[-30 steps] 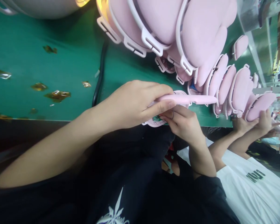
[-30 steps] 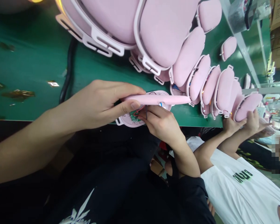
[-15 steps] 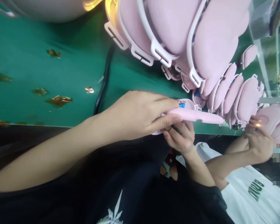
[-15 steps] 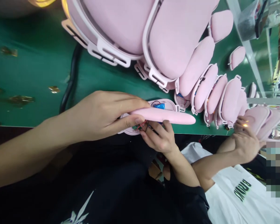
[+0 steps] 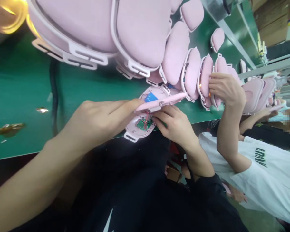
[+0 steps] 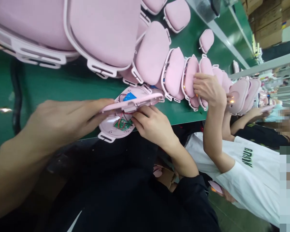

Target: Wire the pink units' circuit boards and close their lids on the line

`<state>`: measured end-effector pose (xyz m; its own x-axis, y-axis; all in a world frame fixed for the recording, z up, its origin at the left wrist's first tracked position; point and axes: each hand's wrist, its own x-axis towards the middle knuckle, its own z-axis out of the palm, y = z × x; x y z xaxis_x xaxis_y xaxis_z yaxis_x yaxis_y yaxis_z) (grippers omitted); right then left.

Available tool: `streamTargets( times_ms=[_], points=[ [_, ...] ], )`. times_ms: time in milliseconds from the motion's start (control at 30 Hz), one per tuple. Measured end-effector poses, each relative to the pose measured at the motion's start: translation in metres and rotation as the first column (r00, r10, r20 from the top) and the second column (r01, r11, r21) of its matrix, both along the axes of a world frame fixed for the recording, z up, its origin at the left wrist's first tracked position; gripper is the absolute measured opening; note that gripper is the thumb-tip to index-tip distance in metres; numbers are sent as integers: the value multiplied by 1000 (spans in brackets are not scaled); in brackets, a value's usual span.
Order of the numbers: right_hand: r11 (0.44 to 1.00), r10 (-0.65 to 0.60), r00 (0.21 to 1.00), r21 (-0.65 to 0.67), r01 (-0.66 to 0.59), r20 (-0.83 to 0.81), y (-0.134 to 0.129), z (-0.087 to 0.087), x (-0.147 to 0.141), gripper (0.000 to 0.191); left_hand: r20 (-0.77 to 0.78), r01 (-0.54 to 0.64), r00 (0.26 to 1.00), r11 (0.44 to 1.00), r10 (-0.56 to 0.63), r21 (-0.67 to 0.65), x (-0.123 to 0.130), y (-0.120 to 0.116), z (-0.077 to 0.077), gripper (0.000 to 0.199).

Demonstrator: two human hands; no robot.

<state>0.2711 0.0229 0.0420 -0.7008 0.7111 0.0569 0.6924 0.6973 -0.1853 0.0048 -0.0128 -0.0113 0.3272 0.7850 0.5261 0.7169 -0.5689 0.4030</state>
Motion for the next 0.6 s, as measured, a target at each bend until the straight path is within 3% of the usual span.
streamTargets(
  times_ms=[100,167,267,400,500,600],
  points=[
    [992,-103,992,76,98,67,0,-1,-6,21,9,-92,996,978,92,189,-1,-2,-2,54],
    [982,-140,984,146,124,107,-1,-3,-7,19,16,-121,992,954,122,273,-1,-2,-2,52],
    [963,-99,992,261,74,85,-1,-6,-8,16,5,-89,996,941,92,326,1,-1,-1,36],
    [936,-148,988,329,122,53,-1,-9,-10,20,67,-170,985,930,157,325,5,1,-5,27],
    [952,-160,985,276,135,70,-1,-7,-12,24,83,-236,972,931,222,277,4,-2,-10,24],
    [993,-115,992,-10,115,-45,1,-2,-16,22,74,-271,962,945,261,183,2,-8,-10,30]
  ],
)
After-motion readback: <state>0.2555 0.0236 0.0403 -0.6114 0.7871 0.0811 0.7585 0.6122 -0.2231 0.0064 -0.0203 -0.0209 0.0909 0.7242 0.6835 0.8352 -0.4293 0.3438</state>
